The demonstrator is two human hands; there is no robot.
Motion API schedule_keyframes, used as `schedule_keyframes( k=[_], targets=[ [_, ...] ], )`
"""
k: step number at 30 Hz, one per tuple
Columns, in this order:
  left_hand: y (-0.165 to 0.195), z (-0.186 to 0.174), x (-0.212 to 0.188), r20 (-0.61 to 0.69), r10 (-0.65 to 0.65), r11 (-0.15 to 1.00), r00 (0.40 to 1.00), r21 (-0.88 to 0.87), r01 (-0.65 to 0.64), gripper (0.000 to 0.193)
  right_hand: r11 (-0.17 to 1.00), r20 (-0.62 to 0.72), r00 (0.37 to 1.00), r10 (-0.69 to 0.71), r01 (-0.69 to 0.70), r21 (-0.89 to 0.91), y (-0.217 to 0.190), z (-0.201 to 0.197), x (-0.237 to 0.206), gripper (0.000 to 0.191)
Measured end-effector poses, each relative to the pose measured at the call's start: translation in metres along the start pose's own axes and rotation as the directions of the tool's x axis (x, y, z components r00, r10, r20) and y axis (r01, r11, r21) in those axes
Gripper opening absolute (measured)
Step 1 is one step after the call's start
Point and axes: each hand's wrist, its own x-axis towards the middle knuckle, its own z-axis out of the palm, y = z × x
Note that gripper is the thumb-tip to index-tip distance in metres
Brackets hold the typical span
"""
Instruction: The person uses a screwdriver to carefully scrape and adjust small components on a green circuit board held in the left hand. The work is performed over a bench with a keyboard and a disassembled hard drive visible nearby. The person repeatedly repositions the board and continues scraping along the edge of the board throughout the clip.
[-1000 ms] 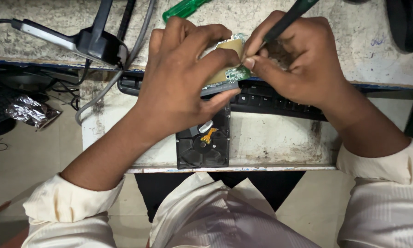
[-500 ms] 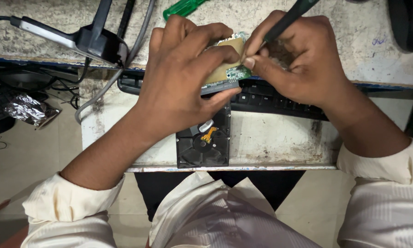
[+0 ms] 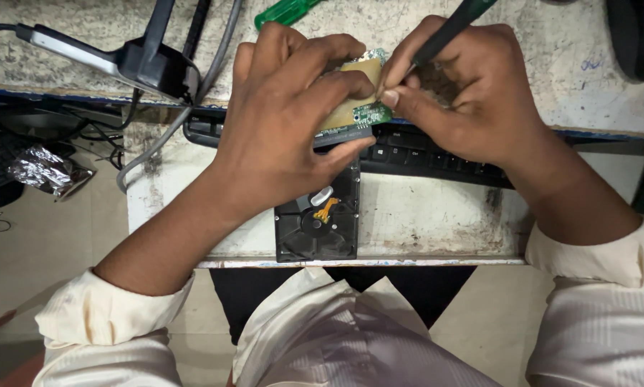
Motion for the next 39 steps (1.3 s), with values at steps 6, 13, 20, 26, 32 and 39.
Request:
schedule_keyframes(
  k=[6, 13, 20, 26, 32, 39],
  targets=[
    [0.0022, 0.0011, 0.0002, 0.000, 0.008, 1.000, 1.000, -0.012, -0.008, 0.053, 0.998, -0.007, 1.000, 0.017, -0.017, 0.057, 0.0022, -0.0016, -0.0022, 0.009],
    [0.0023, 0.0038, -0.0024, -0.001, 0.000, 1.000, 1.000, -0.023, 0.000, 0.054, 1.000, -0.002, 1.000, -0.009, 0.009, 0.028, 0.0050, -0.0026, -0.0061, 0.009],
    [0.0014, 0.0061, -0.0057, -0.006, -0.001, 1.000, 1.000, -0.026, 0.001, 0.055, 0.998, -0.007, 1.000, 0.004, -0.004, 0.056, 0.0033, -0.0012, -0.0047, 0.009],
    [0.0023, 0.0082, -0.0082, 0.005, -0.003, 1.000, 1.000, -0.001, 0.004, 0.055, 0.994, -0.024, 0.999, 0.046, -0.043, 0.102, -0.0006, -0.0011, -0.0062, 0.009],
    [0.0036, 0.0087, -0.0066, 0.001, 0.000, 1.000, 1.000, -0.004, 0.000, 0.051, 0.998, -0.023, 1.000, 0.004, -0.002, 0.061, 0.0013, -0.0024, -0.0074, 0.009],
    [0.0031, 0.0079, -0.0069, -0.005, 0.000, 1.000, 1.000, -0.004, 0.000, 0.051, 0.999, -0.016, 1.000, -0.020, 0.020, 0.035, 0.0064, -0.0020, -0.0083, 0.010]
  ],
)
